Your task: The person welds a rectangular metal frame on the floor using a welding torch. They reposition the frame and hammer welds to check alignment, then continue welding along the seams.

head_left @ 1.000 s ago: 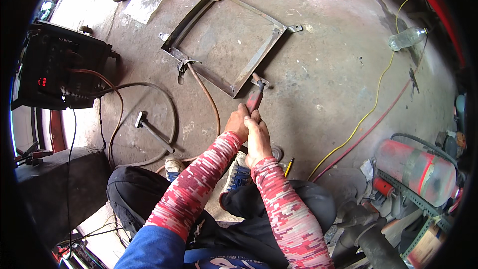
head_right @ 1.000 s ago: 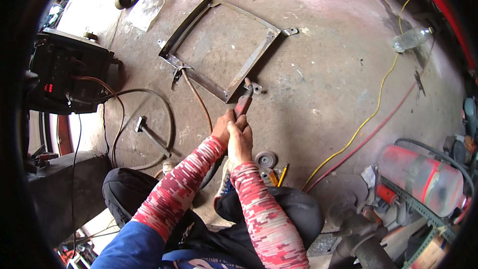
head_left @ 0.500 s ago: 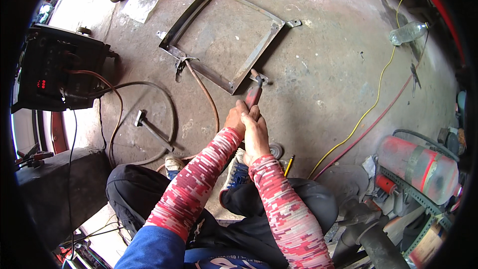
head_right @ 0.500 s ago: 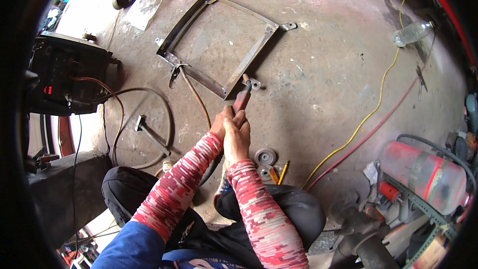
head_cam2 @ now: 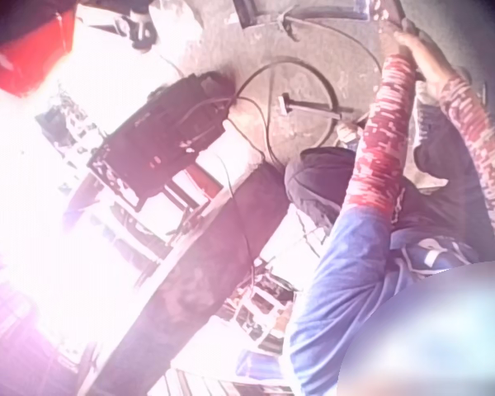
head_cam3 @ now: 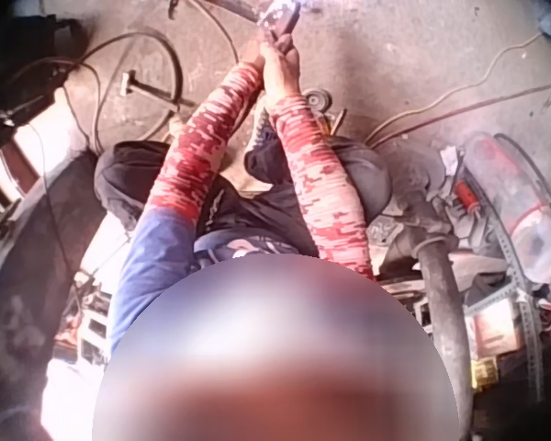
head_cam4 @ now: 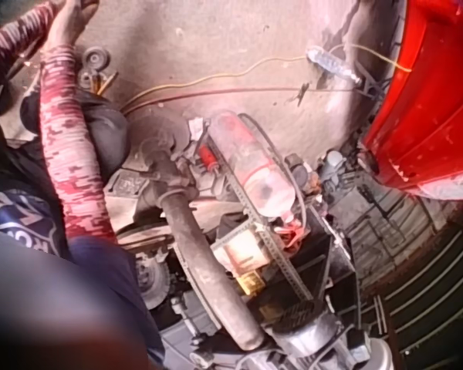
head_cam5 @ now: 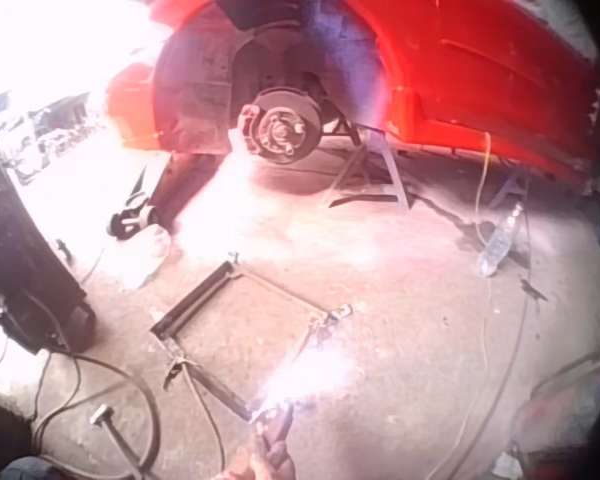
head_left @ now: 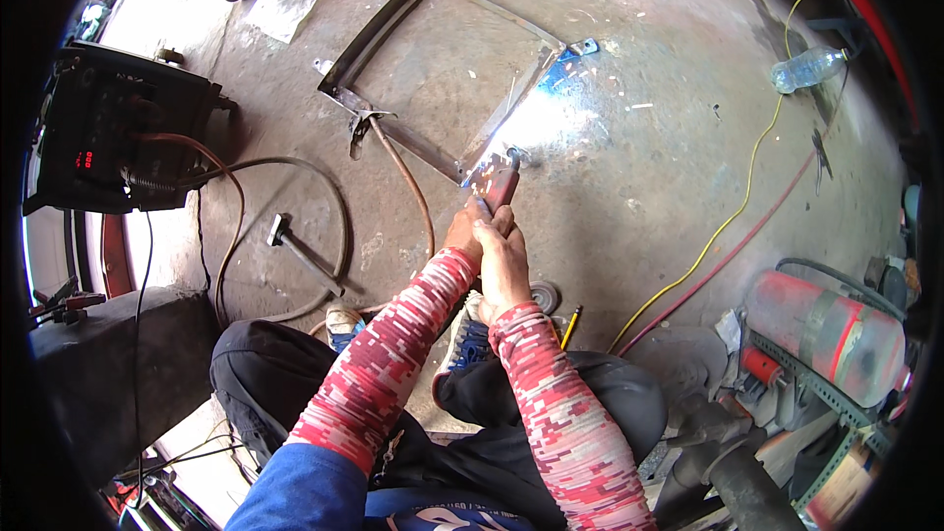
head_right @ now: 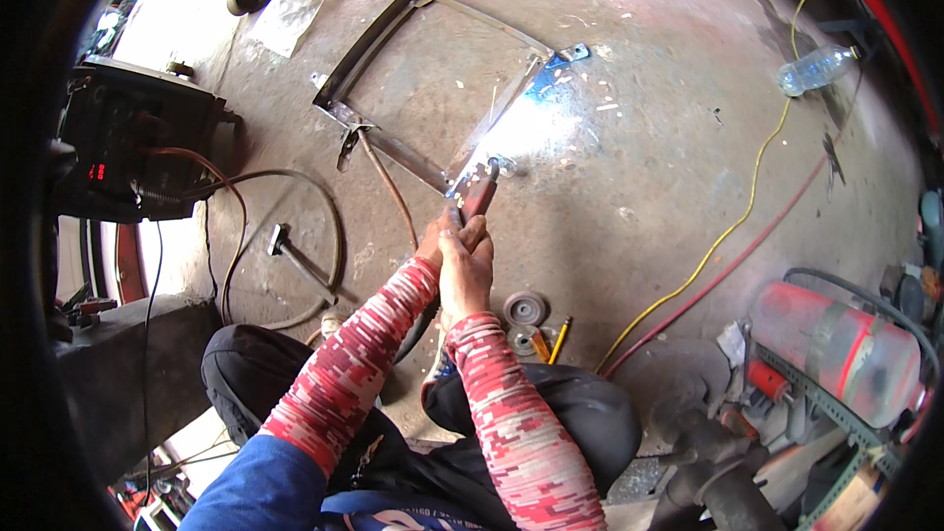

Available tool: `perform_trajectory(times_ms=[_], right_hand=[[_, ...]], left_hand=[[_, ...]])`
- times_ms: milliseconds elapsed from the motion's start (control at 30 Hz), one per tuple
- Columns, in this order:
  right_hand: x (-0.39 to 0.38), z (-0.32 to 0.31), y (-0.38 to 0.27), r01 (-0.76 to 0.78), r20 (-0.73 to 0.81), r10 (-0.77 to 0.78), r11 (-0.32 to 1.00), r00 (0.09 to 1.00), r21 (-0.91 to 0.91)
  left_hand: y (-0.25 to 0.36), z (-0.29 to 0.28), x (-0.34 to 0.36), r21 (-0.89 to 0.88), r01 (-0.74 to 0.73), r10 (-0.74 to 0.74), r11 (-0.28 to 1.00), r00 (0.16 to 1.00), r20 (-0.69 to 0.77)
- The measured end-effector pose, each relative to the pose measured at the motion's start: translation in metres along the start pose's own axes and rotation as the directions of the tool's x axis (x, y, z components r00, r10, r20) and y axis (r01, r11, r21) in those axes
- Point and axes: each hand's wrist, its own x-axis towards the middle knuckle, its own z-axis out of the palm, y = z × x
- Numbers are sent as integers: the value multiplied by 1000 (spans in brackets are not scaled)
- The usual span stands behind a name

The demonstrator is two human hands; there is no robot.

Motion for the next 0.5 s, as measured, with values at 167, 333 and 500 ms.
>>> perform_trajectory(times_ms=[167,333,500], right_hand=[[2,-3,1,6,29,-5,999,1000,-32],[0,1,-1,-2,14,2,999,1000,-35],[-6,5,-5,-22,-15,22,1000,1000,-4]], left_hand=[[7,-7,-7,-5,-17,17,1000,1000,4],[9,-12,-10,-58,-31,31,998,999,15],[5,-13,-8,-5,-77,78,997,997,24]])
